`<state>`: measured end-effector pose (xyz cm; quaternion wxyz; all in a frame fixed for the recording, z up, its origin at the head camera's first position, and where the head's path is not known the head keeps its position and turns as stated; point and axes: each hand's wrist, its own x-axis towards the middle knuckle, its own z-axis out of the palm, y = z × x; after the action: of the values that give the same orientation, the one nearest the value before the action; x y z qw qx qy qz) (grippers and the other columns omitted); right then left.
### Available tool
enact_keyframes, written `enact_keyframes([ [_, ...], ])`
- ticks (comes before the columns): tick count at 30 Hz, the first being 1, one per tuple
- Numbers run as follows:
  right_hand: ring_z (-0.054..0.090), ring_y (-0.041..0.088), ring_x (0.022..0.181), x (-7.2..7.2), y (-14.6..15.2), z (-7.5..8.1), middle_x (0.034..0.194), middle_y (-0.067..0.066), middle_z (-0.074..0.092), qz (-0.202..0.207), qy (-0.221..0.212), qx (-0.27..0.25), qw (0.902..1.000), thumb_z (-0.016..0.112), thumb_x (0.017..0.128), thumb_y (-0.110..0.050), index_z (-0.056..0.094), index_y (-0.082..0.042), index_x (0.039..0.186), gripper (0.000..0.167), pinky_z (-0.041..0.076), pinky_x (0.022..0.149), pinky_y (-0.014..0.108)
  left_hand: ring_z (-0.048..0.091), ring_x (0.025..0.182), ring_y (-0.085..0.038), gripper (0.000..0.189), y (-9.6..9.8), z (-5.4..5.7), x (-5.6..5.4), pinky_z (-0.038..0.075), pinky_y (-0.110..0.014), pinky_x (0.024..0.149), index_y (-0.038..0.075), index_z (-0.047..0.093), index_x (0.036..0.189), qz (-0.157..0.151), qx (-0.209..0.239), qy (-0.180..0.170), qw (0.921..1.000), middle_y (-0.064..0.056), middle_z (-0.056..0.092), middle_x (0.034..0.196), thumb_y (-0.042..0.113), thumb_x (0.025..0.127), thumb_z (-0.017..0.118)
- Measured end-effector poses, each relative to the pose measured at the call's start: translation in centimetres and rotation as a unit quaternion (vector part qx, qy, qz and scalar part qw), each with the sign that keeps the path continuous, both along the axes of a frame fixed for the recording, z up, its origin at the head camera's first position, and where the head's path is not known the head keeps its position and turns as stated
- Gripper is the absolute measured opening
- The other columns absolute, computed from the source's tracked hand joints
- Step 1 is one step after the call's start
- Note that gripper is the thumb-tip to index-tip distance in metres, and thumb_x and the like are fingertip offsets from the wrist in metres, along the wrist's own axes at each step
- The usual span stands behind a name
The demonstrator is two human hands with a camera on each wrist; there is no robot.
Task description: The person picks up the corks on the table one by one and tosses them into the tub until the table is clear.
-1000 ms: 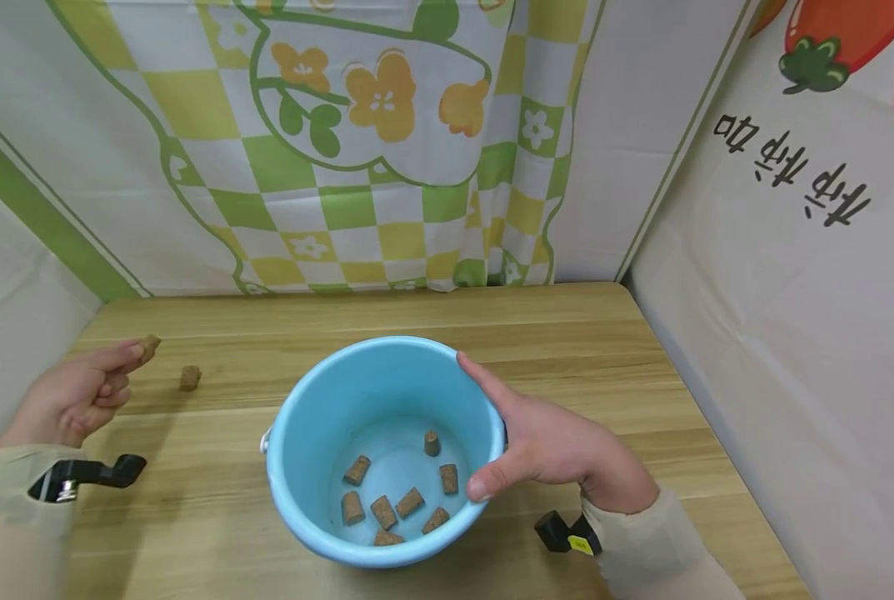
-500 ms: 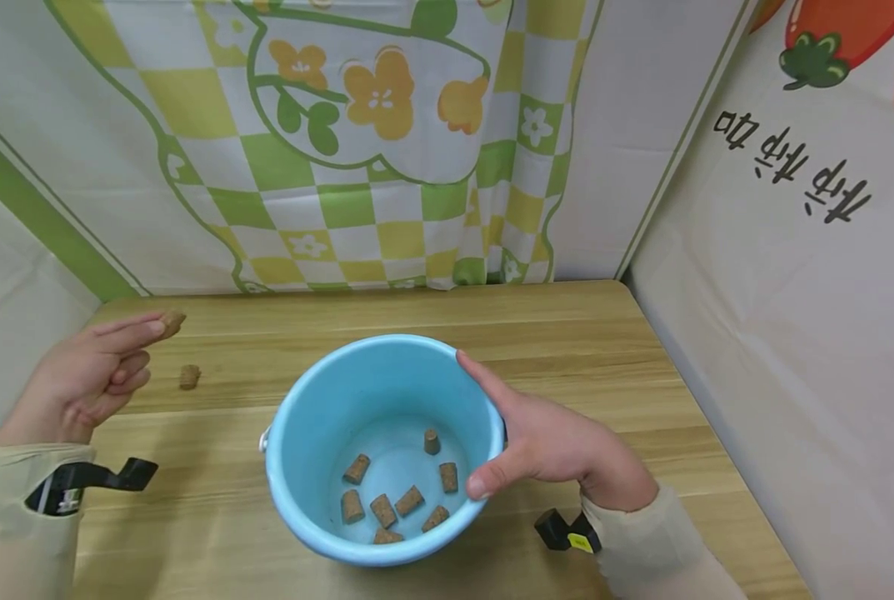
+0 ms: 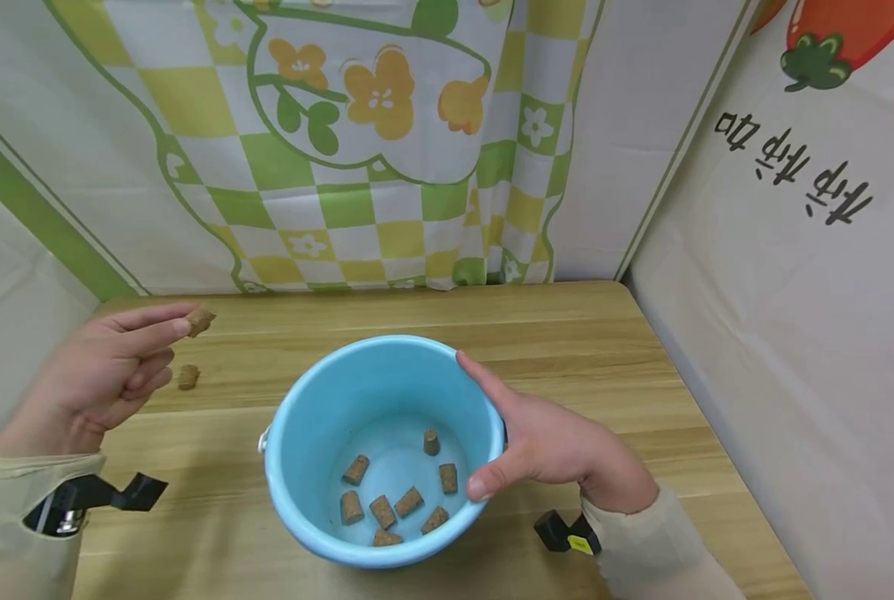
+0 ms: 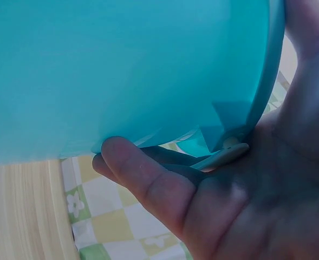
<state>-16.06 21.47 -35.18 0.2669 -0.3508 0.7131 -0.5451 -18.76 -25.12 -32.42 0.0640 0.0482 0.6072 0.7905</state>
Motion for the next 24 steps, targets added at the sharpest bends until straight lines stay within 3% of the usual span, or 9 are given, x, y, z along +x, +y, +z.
enact_keyframes([
  [7, 0.054, 0.044, 0.117, 0.0, 0.0, 0.0, 0.152, 0.021, 0.031, -0.004, 0.001, 0.004, 1.0, 0.09, 0.075, -0.023, -0.004, -0.032, 0.16, 0.127, 0.051, 0.091, 0.046, 0.025, 0.04, -0.012, 0.019, 2.9, 1.8, 1.3, 0.016, -0.03, 0.043, 0.008, 0.076, 0.113, -0.029, -0.08, 0.034, 0.9958, -0.005, 0.07, 0.105, 0.005, 0.097, 0.066],
  [12, 0.054, 0.046, 0.117, 0.0, 0.0, 0.1, 0.152, 0.023, 0.031, -0.004, -0.002, -0.001, 1.0, 0.09, 0.076, -0.022, -0.005, -0.032, 0.16, 0.127, 0.051, 0.09, 0.048, 0.027, 0.043, -0.007, 0.022, 4.8, 3.1, 2.1, 0.022, -0.026, 0.041, 0.006, 0.075, 0.114, -0.024, -0.16, 0.045, 0.9857, -0.003, 0.073, 0.107, 0.015, 0.094, 0.073],
  [24, 0.053, 0.046, 0.116, 0.0, 0.1, -0.1, 0.15, 0.025, 0.031, -0.003, 0.006, 0.0, 1.0, 0.09, 0.077, -0.022, -0.005, -0.03, 0.161, 0.126, 0.051, 0.09, 0.048, 0.029, 0.046, -0.008, 0.038, 7.5, 4.3, 3.2, 0.028, -0.025, 0.042, 0.005, 0.07, 0.124, -0.043, -0.279, 0.052, 0.958, -0.001, 0.073, 0.108, 0.027, 0.093, 0.074],
])
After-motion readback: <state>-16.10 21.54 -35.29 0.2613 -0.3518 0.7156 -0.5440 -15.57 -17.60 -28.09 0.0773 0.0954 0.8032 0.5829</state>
